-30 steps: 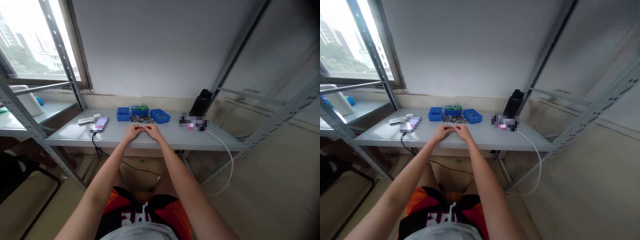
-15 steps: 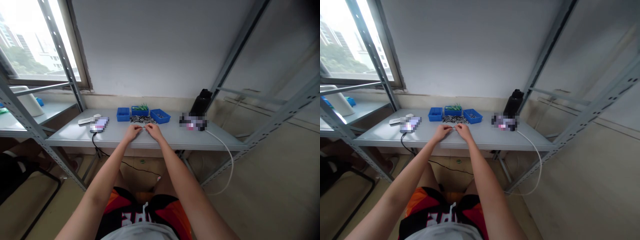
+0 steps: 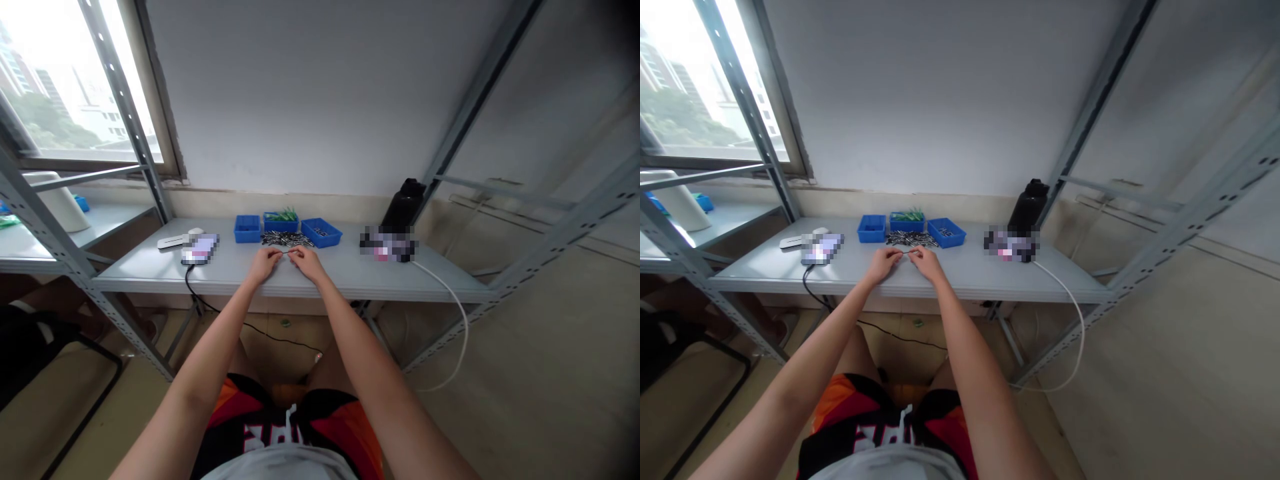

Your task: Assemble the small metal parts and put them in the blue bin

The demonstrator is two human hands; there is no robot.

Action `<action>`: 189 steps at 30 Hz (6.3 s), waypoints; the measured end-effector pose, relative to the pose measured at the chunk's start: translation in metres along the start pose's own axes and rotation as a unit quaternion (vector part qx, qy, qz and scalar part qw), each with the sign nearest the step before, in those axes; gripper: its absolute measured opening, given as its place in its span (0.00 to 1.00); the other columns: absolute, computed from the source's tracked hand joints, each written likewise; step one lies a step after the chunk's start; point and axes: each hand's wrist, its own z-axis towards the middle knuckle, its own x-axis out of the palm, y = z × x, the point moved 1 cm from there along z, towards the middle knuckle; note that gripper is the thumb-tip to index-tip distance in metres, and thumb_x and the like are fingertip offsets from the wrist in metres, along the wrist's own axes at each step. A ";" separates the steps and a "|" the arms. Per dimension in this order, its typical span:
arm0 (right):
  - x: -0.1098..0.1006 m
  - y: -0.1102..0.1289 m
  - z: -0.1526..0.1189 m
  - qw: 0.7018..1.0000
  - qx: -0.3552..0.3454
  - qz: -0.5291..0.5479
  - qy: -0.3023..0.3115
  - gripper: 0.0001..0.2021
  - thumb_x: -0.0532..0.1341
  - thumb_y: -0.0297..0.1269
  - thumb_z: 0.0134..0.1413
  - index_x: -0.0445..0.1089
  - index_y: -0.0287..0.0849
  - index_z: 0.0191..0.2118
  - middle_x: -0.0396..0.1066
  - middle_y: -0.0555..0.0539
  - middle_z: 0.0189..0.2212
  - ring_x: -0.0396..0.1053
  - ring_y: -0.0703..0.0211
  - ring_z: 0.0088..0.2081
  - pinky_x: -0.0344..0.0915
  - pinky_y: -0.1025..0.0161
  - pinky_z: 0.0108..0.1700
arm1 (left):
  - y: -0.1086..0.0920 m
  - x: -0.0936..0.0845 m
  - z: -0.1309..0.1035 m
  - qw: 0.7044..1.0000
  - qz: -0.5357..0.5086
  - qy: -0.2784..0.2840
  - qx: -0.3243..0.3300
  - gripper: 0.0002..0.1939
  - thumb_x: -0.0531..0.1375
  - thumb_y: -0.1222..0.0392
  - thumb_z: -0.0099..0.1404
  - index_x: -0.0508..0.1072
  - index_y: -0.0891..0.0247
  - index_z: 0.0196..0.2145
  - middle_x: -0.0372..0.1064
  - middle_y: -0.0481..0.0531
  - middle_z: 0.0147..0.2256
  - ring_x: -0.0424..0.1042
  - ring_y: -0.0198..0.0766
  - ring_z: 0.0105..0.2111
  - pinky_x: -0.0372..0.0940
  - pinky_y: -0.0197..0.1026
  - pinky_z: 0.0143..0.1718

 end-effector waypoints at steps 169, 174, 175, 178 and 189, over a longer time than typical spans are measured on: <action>-0.002 0.013 -0.005 0.997 -0.056 -0.045 0.036 0.14 0.61 0.48 0.52 0.75 0.42 0.32 0.75 0.47 0.29 0.69 0.58 0.33 0.62 0.63 0.38 | -0.001 0.002 0.000 0.997 -0.046 0.030 0.046 0.08 0.64 0.59 0.54 0.75 0.67 0.29 0.75 0.54 0.30 0.71 0.41 0.33 0.66 0.40 0.38; 0.000 0.010 -0.004 0.996 -0.056 -0.053 0.039 0.14 0.61 0.47 0.52 0.76 0.42 0.33 0.76 0.47 0.31 0.70 0.57 0.34 0.62 0.62 0.39 | 0.002 0.003 0.001 0.997 -0.044 0.035 0.047 0.08 0.64 0.59 0.54 0.75 0.67 0.30 0.76 0.54 0.30 0.71 0.40 0.33 0.66 0.41 0.38; 0.000 0.010 -0.004 0.996 -0.057 -0.054 0.038 0.14 0.61 0.47 0.51 0.76 0.42 0.33 0.76 0.47 0.31 0.70 0.57 0.34 0.62 0.62 0.39 | 0.002 0.003 0.001 0.997 -0.043 0.036 0.047 0.08 0.64 0.59 0.54 0.75 0.67 0.30 0.76 0.54 0.30 0.71 0.40 0.33 0.66 0.41 0.38; 0.000 0.009 -0.004 0.996 -0.057 -0.050 0.038 0.14 0.61 0.47 0.51 0.76 0.41 0.33 0.76 0.47 0.30 0.70 0.58 0.33 0.63 0.62 0.39 | 0.002 0.004 0.001 0.998 -0.038 0.038 0.044 0.08 0.64 0.59 0.54 0.75 0.67 0.29 0.75 0.54 0.29 0.71 0.40 0.32 0.66 0.40 0.37; 0.000 0.008 -0.003 0.997 -0.046 -0.049 0.035 0.10 0.61 0.40 0.50 0.76 0.41 0.32 0.76 0.47 0.30 0.71 0.57 0.33 0.63 0.62 0.39 | 0.006 0.006 0.001 0.997 -0.023 0.048 0.050 0.07 0.64 0.59 0.54 0.75 0.66 0.27 0.72 0.49 0.26 0.69 0.38 0.29 0.64 0.38 0.35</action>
